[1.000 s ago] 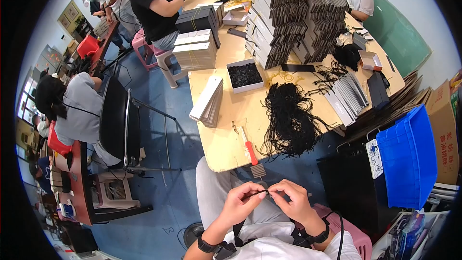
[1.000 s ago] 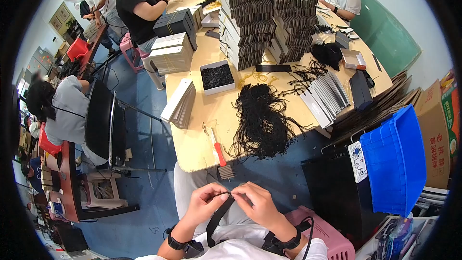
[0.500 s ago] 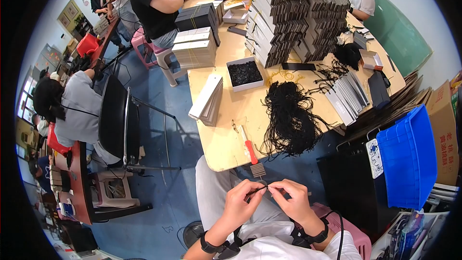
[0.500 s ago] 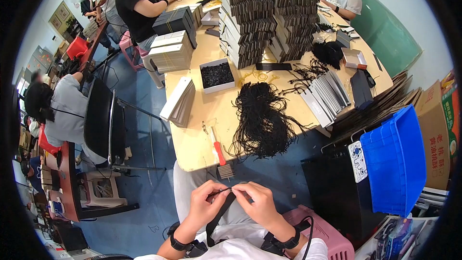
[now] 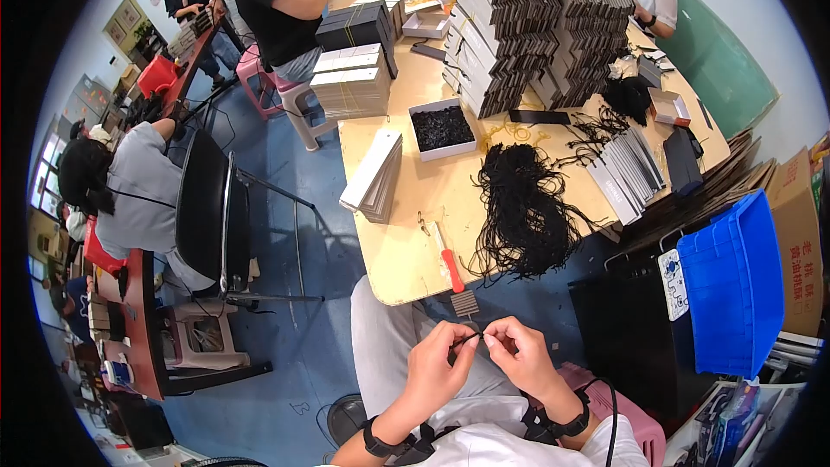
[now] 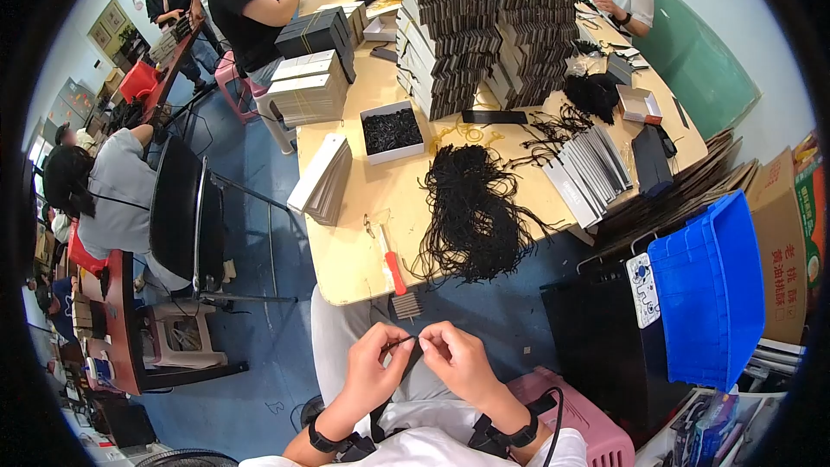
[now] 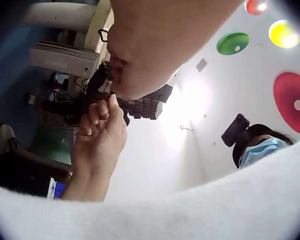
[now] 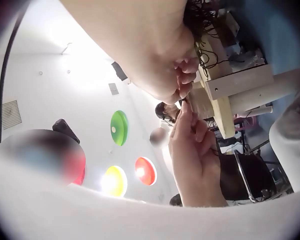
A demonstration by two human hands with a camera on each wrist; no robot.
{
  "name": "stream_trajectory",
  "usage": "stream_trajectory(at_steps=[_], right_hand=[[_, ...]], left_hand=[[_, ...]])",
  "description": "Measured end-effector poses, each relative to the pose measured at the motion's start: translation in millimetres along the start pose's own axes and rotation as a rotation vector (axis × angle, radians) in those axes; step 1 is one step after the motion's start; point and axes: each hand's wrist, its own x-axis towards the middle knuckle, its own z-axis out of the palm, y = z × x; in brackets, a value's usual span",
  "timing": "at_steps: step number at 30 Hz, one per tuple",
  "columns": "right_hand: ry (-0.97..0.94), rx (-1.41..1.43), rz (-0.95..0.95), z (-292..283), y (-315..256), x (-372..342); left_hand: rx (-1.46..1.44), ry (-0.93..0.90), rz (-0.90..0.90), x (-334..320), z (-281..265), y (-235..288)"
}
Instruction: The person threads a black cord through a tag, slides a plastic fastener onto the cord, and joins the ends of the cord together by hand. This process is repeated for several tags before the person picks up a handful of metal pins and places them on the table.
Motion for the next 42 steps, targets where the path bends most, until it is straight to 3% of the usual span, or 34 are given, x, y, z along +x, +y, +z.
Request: stream_trajectory(at_steps=[5,12,14,15,17,18,20,28,38,42], right_hand=[[-0.04,-0.089,-0.043,-4.8,-1.0,3.0],[-0.118,-0.168,-0.056,-11.6,-6.5,6.9],[-0.142,-0.175,-0.054,-13.2,-8.9,8.5],[-0.139,-0.225,-0.112,-14.1,-10.2,9.8],[-0.137,-0.271,-0.171,-13.1,-12.0,10.8],[-0.119,-0.323,-0.201,-12.1,-13.0,11.2],[-0.1,-0.374,-0.229,-10.0,-15.3,11.6],[0.086,-0.553,-0.474,-2.3,-12.7,10.5],[0.139,-0.459,-0.492,-1.6,-7.4,7.7],[0.097,-0.377,-0.409,-5.3,-6.8,8.7]], left_hand=[[0.163,0.011,0.112,1.7,-1.1,5.3],[0.114,0.014,0.122,2.0,0.4,-2.7],[-0.327,-0.126,-0.176,-0.7,3.2,-21.4],[-0.329,-0.12,-0.181,0.3,2.8,-19.9],[-0.766,-0.239,-0.414,7.0,-0.4,-15.6],[-0.766,-0.236,-0.415,7.7,-3.1,-16.4],[-0.937,-0.319,-0.62,8.0,-8.3,-18.5],[-1.056,-0.263,-0.667,6.4,-8.0,-12.5],[-0.931,-0.178,-0.604,4.6,-3.2,-7.6],[-0.86,-0.195,-0.548,4.2,-2.6,-8.8]])
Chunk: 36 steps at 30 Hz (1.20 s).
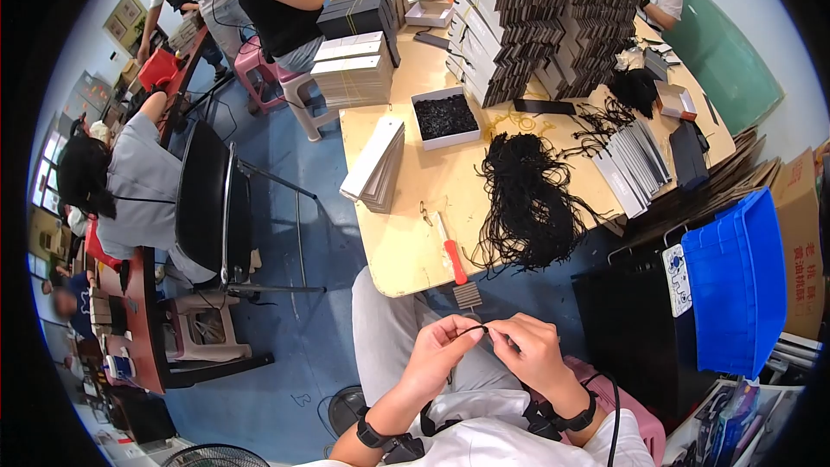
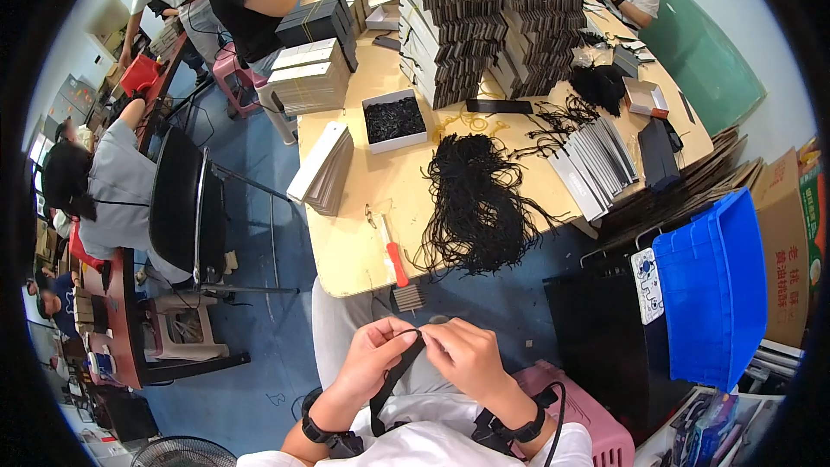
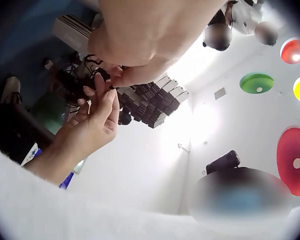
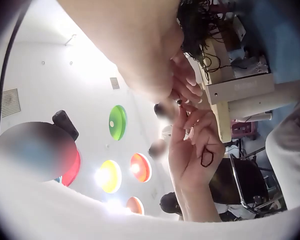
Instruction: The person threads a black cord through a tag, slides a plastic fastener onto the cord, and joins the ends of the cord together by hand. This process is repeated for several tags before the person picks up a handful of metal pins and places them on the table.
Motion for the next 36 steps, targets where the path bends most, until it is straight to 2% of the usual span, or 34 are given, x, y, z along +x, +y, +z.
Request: stream_trajectory(at_steps=[8,12,14,16,25,33,36], right_hand=[[-0.01,0.035,0.022,2.5,3.9,-4.5],[0.019,-0.111,-0.059,3.2,1.8,-2.5],[0.031,-0.183,-0.106,2.4,1.2,-1.7],[-0.035,-0.28,-0.159,0.4,-0.3,-1.0],[-0.147,-0.198,-0.14,-7.2,5.2,2.3],[-0.148,-0.173,-0.166,-9.4,4.8,2.0],[-0.151,-0.179,-0.197,-8.9,6.1,0.7]], left_hand=[[-0.006,-0.027,0.0,1.3,-3.0,-1.3],[0.011,0.02,0.053,0.2,8.0,0.5],[0.133,0.037,0.131,0.8,6.9,-5.1],[0.169,0.038,0.14,0.9,2.5,-8.4],[0.333,0.029,0.198,-2.4,-2.9,-7.4],[0.452,0.041,0.194,-10.0,3.8,5.8],[0.499,0.08,0.271,-11.9,6.2,7.6]])
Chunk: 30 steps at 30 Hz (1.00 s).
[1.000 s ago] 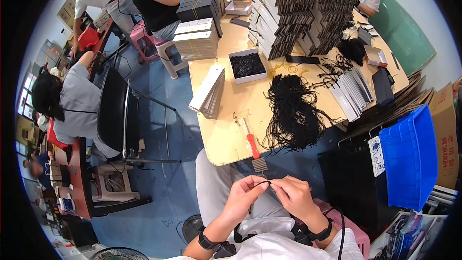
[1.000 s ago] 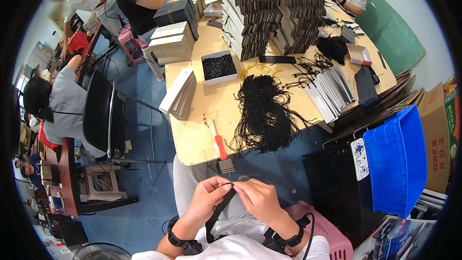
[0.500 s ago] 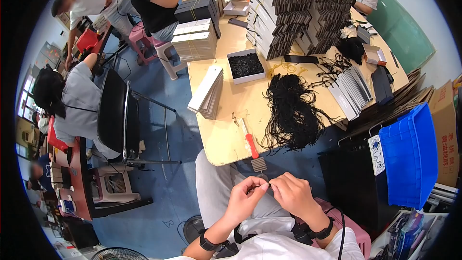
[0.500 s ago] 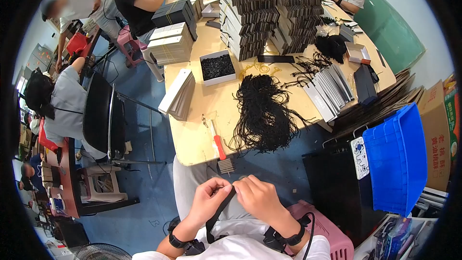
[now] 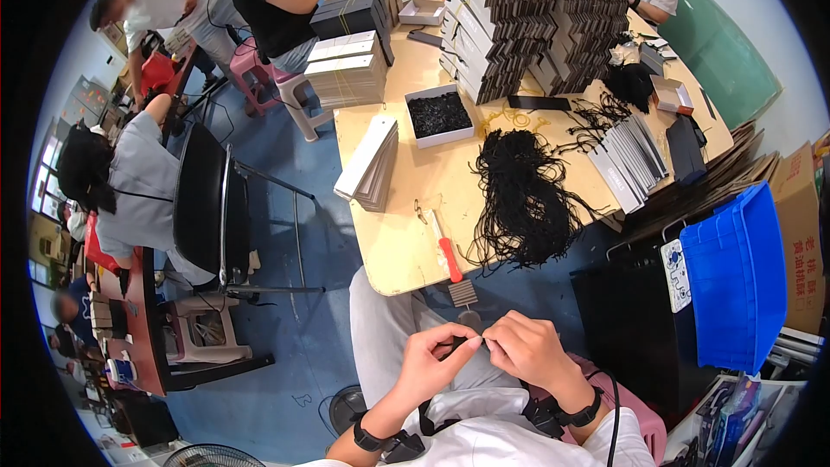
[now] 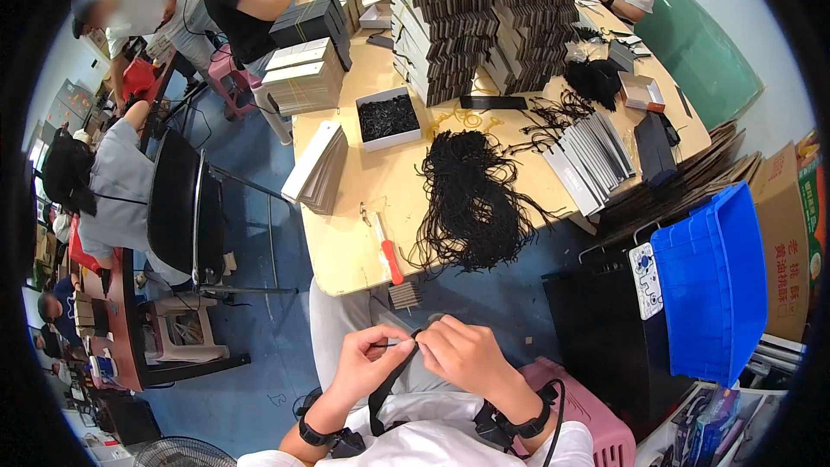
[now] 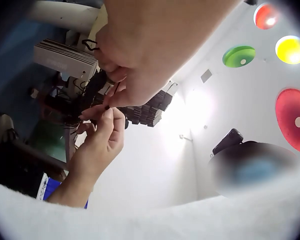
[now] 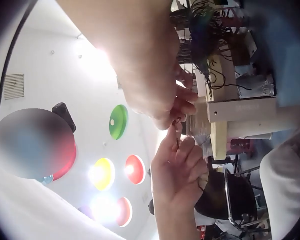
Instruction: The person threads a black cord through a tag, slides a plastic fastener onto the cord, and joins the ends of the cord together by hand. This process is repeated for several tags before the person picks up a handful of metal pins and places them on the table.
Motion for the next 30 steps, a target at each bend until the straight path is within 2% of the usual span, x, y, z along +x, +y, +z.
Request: stream_trajectory(at_steps=[2,9,11,14,21,26,30], right_hand=[[0.001,-0.022,-0.022,-0.3,-0.2,0.2],[-0.008,-0.095,-0.076,-4.1,-1.5,1.1],[-0.01,-0.093,-0.076,-4.0,-1.1,0.2],[-0.006,-0.076,-0.07,-2.8,-0.5,-0.8],[-0.006,0.018,-0.027,0.0,3.6,-2.7],[-0.036,0.156,0.034,-0.3,4.8,-4.1],[0.042,0.249,0.064,-2.5,0.0,-1.7]], left_hand=[[0.116,-0.047,-0.021,-2.2,-3.4,4.9],[0.243,-0.026,0.005,-4.4,-2.2,3.9],[0.099,-0.028,-0.049,-5.0,-0.8,2.3],[0.033,-0.051,-0.102,-5.3,-2.2,-2.2],[0.101,-0.046,-0.032,-4.6,-3.4,-2.3],[-0.055,-0.066,-0.083,-2.6,-6.0,-7.3],[-0.069,-0.067,-0.045,-2.2,-5.2,-11.2]])
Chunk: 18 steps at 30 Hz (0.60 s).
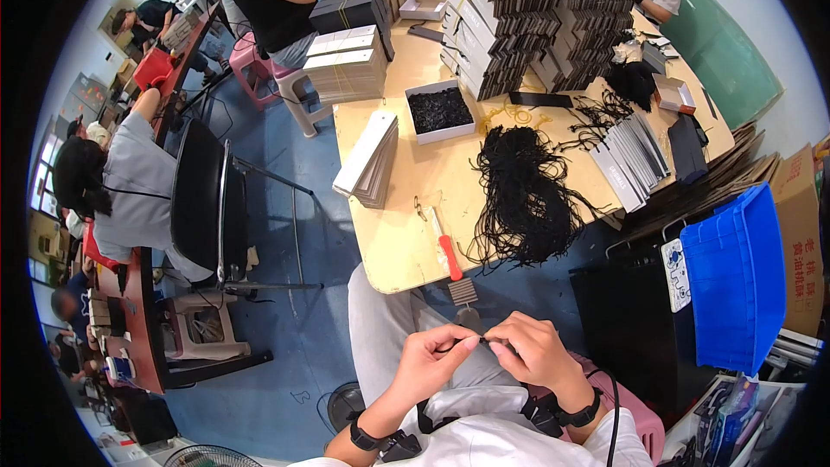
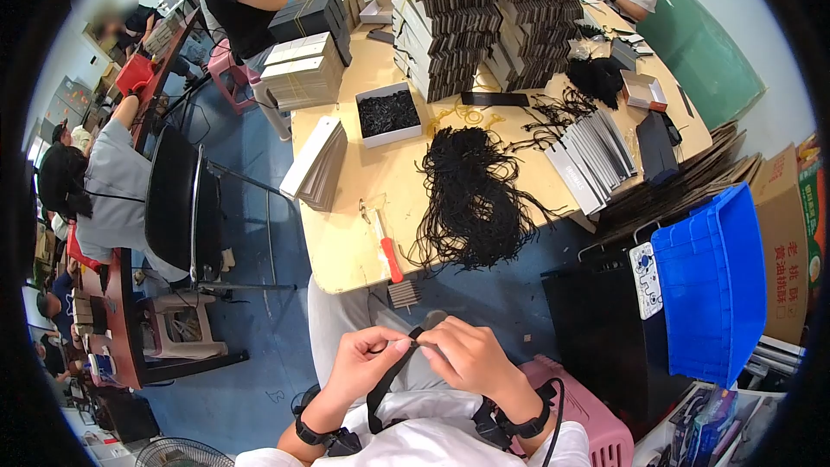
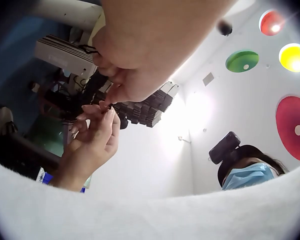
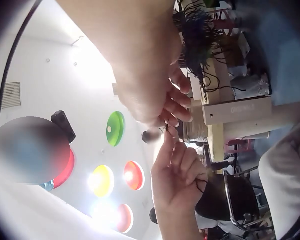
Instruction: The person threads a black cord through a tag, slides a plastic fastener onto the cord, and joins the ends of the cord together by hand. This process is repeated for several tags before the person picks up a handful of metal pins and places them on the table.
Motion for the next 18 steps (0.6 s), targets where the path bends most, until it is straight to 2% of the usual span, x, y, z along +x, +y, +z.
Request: stream_trajectory(at_steps=[14,18], right_hand=[[0.028,-0.003,-0.046,6.8,9.3,-5.6],[0.069,0.076,-0.021,13.8,11.1,-7.6]], left_hand=[[-0.053,-0.037,-0.085,-0.7,-0.7,1.9],[-0.082,-0.059,-0.017,2.0,6.9,-1.7]])
